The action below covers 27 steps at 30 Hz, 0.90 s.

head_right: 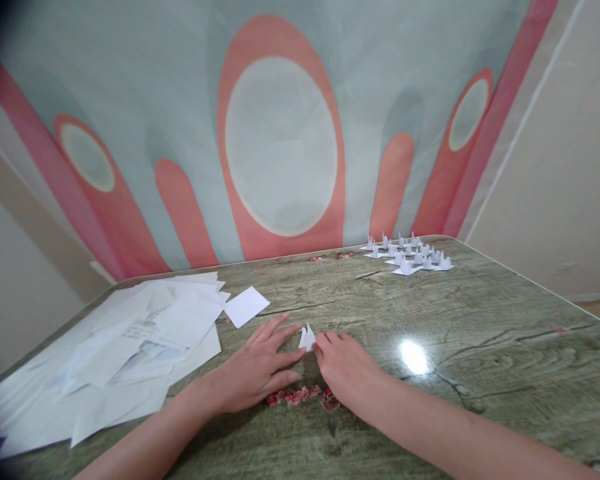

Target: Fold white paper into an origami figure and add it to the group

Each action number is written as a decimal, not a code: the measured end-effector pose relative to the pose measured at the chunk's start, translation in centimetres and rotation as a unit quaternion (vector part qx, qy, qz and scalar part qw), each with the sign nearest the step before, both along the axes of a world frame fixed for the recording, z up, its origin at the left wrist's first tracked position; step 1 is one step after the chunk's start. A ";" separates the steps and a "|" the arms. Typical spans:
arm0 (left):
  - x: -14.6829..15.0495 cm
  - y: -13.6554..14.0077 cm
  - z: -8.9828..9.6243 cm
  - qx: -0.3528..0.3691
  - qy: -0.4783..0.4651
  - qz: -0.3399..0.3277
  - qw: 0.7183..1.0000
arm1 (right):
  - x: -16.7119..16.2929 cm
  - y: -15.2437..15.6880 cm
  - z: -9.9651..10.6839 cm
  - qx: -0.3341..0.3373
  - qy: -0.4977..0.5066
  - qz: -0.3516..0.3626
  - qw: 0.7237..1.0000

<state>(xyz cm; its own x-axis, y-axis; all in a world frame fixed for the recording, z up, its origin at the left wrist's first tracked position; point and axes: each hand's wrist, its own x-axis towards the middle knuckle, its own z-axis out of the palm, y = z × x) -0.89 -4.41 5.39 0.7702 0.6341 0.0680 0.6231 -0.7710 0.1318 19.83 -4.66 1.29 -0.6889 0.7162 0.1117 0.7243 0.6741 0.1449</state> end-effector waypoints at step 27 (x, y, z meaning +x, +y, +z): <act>0.5 0.7 -2.8 0.058 -0.069 -0.026 0.996 | 0.6 1.7 -1.6 -0.054 0.298 -0.086 0.949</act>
